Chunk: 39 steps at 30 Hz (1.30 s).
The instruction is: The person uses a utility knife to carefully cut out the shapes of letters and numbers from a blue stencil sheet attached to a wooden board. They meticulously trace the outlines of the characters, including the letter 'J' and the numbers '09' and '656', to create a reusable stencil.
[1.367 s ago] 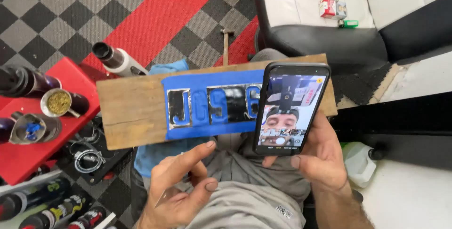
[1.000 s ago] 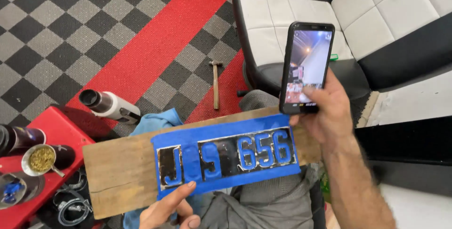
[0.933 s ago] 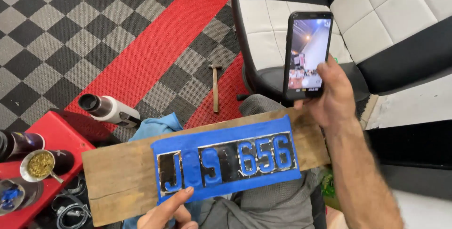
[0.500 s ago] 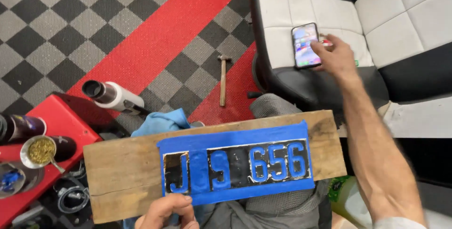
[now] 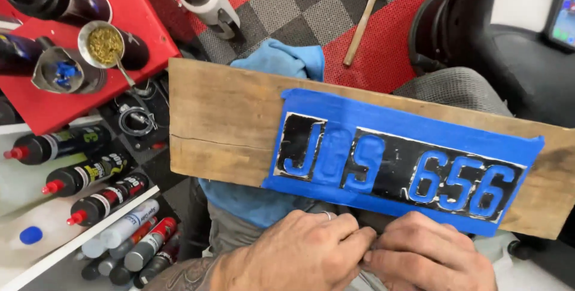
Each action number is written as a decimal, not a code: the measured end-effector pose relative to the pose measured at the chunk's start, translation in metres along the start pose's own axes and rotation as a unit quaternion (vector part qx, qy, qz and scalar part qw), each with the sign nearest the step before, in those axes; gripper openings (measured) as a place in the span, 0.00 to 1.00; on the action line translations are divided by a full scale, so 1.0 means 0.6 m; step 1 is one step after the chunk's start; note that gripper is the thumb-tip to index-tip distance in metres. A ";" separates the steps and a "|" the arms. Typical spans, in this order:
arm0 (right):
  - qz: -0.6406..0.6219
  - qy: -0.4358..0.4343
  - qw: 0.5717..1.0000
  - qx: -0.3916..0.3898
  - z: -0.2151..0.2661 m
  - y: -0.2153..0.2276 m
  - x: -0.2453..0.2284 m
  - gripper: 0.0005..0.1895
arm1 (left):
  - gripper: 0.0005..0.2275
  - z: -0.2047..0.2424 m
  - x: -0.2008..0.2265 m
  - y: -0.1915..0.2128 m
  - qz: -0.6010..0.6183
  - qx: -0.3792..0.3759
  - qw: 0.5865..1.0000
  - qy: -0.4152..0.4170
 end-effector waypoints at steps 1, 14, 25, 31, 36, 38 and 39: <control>0.029 0.010 0.999 0.044 -0.006 -0.003 -0.007 0.03 | 0.05 0.004 -0.005 0.002 0.003 0.002 1.000 -0.003; 0.247 -0.002 0.969 -0.029 0.011 -0.090 0.064 0.05 | 0.06 0.064 -0.075 0.078 -0.066 0.241 0.962 -0.110; 0.229 -0.305 0.922 0.070 0.026 -0.104 0.133 0.16 | 0.06 0.078 -0.132 0.119 -0.221 0.286 0.928 -0.093; 0.118 -0.321 0.932 0.116 0.040 -0.119 0.157 0.15 | 0.08 0.082 -0.155 0.109 -0.257 0.304 0.909 -0.123; 0.082 -0.418 0.883 0.199 0.048 -0.130 0.146 0.24 | 0.08 0.088 -0.158 0.106 -0.267 0.312 0.902 -0.135; 0.089 -0.424 0.879 0.201 0.047 -0.128 0.145 0.25 | 0.08 0.088 -0.155 0.106 -0.271 0.308 0.901 -0.138; 0.089 -0.419 0.879 0.209 0.046 -0.125 0.143 0.26 | 0.08 0.087 -0.154 0.109 -0.268 0.311 0.902 -0.136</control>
Point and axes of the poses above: each hand's wrist, its own z-axis away from the middle knuckle, its own y-axis out of the back of the hand, x = y × z, the point moved 9 cm from there along -z, towards the middle knuckle, and after that the axes turned 4 degrees about x, right-handed, at the moved point
